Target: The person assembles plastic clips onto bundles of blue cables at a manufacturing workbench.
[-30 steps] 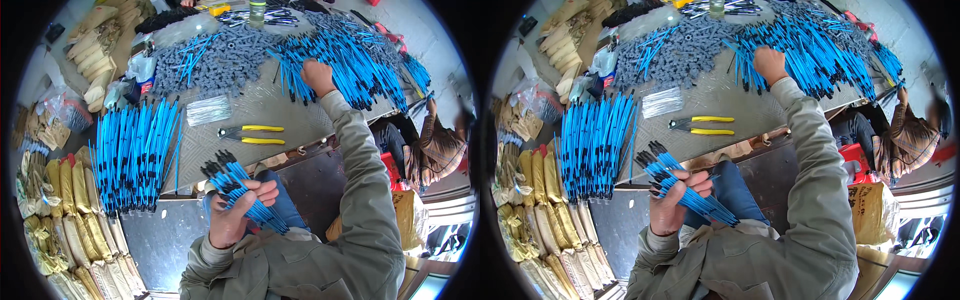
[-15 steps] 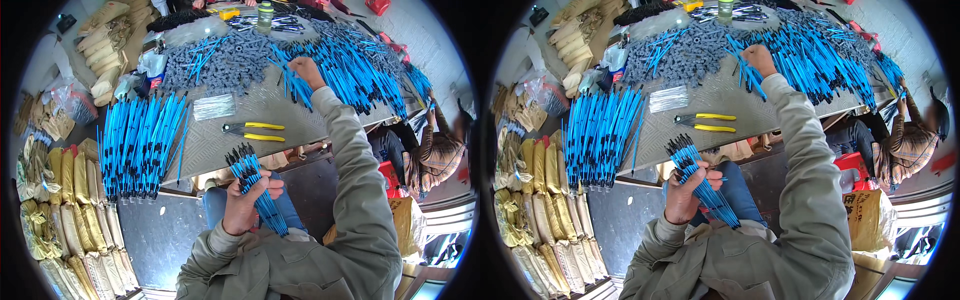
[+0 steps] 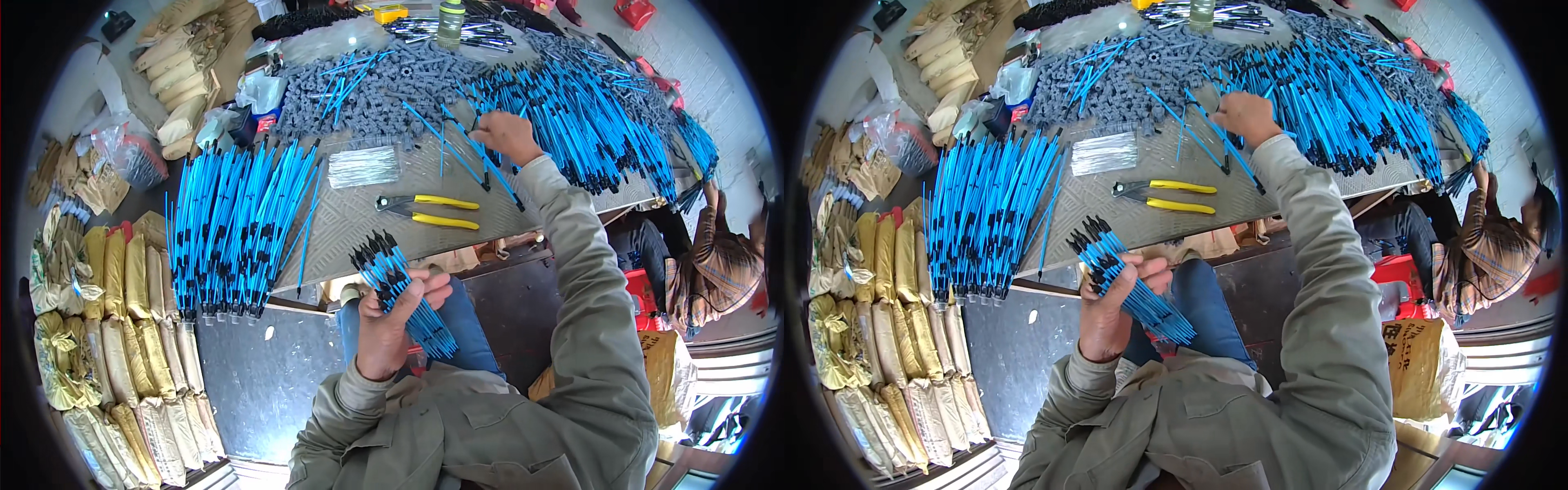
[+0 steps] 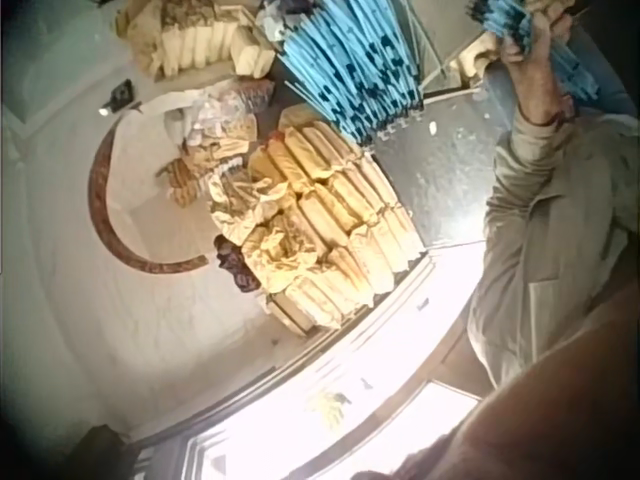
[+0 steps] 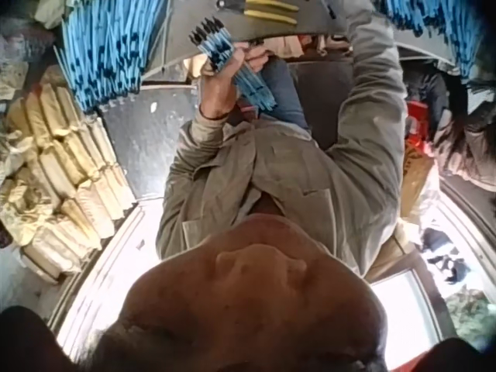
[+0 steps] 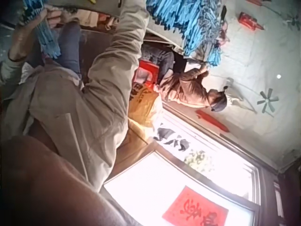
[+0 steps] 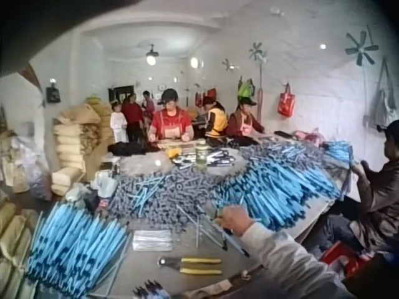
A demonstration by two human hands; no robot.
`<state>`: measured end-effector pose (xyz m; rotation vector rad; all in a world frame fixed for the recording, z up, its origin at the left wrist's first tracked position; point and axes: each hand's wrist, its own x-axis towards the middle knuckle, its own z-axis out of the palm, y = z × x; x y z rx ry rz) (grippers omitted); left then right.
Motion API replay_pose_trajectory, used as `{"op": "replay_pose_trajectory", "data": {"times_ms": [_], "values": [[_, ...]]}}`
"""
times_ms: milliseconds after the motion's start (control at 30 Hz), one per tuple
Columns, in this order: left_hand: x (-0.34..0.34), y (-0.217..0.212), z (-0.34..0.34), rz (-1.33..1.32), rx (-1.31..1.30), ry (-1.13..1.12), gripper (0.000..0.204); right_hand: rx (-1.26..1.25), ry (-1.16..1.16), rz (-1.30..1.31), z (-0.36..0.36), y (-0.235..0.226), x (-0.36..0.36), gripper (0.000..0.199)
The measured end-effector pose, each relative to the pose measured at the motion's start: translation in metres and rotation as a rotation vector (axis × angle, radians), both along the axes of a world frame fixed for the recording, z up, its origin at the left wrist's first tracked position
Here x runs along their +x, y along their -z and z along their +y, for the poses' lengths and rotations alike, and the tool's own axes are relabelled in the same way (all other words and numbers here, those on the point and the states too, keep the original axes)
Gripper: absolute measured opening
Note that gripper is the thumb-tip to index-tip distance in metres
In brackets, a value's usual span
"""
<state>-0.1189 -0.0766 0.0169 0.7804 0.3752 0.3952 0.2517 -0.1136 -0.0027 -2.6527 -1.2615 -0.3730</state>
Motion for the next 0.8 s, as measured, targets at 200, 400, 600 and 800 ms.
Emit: {"op": "replay_pose_trajectory", "data": {"times_ms": [200,400,600,800], "values": [[-0.007,0.002,0.002,0.06,0.055,-0.018,0.022,-0.037,0.017,0.032,-0.001,0.015,-0.006,0.026],[-0.01,0.011,0.008,0.066,0.084,-0.104,0.023,0.655,-0.026,0.343,-0.056,0.009,-0.027,0.017],[0.0,0.01,0.022,0.063,0.118,-0.27,0.024,1.278,-0.222,0.435,-0.11,-0.024,-0.163,0.011],[0.021,0.006,0.012,-0.083,0.254,-0.305,0.021,1.119,-0.313,0.41,-0.127,-0.009,-0.236,0.015]]}}
